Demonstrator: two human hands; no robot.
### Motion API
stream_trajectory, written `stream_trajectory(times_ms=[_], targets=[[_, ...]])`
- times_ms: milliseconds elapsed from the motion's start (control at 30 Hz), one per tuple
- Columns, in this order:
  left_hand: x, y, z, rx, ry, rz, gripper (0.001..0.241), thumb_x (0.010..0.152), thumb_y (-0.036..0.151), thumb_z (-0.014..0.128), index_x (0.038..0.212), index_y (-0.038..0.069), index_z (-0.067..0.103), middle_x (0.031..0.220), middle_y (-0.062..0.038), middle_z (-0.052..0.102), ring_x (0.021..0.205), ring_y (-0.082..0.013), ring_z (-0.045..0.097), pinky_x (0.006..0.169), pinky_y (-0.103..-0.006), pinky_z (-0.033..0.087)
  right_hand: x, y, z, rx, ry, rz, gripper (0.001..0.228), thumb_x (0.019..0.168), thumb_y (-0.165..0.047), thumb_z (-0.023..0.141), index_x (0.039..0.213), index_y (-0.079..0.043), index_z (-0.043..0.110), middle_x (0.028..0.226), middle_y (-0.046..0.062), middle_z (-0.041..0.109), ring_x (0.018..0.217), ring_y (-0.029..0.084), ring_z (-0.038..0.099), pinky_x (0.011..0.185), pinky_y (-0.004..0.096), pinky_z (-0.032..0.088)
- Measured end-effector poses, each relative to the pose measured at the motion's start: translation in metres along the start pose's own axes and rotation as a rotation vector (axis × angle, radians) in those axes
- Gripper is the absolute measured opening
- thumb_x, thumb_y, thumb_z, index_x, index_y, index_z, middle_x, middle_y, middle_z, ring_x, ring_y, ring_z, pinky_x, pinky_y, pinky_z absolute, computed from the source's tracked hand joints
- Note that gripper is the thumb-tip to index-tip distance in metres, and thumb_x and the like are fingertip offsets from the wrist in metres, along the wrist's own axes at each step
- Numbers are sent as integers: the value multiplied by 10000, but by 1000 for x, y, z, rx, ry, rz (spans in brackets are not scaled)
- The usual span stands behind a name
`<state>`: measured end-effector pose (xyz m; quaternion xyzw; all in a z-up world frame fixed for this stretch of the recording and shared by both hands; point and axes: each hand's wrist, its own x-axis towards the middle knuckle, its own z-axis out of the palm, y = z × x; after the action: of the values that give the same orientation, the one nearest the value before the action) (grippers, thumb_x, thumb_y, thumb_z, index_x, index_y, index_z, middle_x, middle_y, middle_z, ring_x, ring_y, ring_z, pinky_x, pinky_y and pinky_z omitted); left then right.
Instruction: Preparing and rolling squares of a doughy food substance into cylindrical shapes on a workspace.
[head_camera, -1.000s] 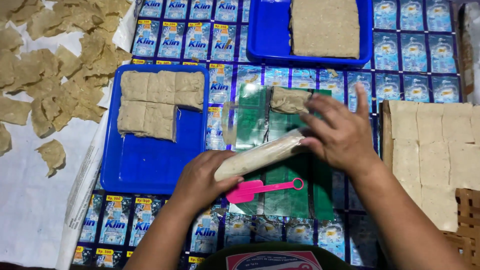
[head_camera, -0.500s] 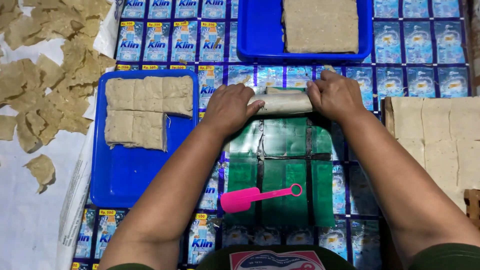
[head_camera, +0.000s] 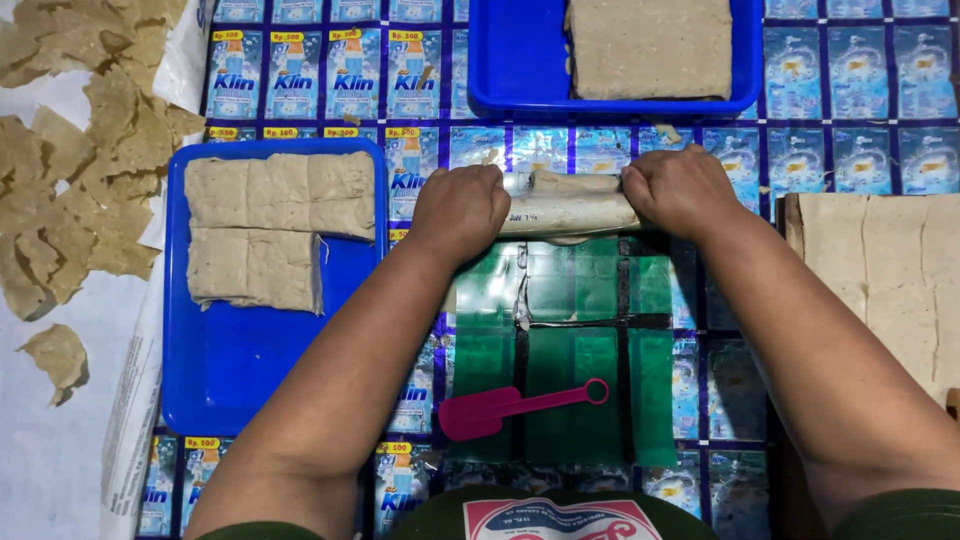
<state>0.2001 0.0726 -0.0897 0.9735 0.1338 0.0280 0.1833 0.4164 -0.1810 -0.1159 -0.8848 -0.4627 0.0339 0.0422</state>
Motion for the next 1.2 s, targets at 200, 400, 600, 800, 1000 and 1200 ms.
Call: stream_trajectory(times_ms=[200,400,600,800,1000,1200], targets=[[-4,10,-13,8,236,112,213,934,322,419,1001,188,571,1074,-58,592,1065,-290,595,917,-442,420,-10,-7,-6,10,9,-34,366,1030,-465,400,1130,-221,654,1047,43,619,1149,298,617,918,453,469],[-26,30,-26,41,182,97,504,1020,275,372,1432,58,567,1568,-231,434,1500,-380,334,1228,-583,118,-27,-33,-23,52,163,-87,584,1004,-318,430,1569,-179,465,1579,147,369,1441,348,372,1085,518,316],[-51,38,-20,75,179,106,504,1051,303,379,1480,81,522,1577,-221,435,1508,-377,330,1241,-570,133,-57,-62,-50,48,165,-125,590,1111,-305,357,1604,14,411,1692,307,182,1547,434,242,1182,594,203],[-79,36,-2,121,151,112,448,1077,383,378,1462,190,500,1599,-121,414,1500,-334,343,1240,-563,182,-80,-60,-34,15,147,-141,664,1101,-432,334,1612,-7,339,1688,296,181,1543,422,269,1170,584,253],[-112,50,6,115,241,108,461,1060,268,500,1516,213,458,1584,-120,435,1467,-338,394,1217,-557,273,-108,-70,-28,4,189,-174,695,1097,-438,360,1621,8,258,1668,306,230,1522,435,296,1162,586,263],[-155,64,18,61,244,83,514,1062,237,486,1566,219,387,1602,-127,403,1488,-342,362,1245,-533,233,-150,-79,-13,27,182,-163,711,1066,-379,428,1634,-12,209,1665,246,273,1524,404,275,1216,561,213]])
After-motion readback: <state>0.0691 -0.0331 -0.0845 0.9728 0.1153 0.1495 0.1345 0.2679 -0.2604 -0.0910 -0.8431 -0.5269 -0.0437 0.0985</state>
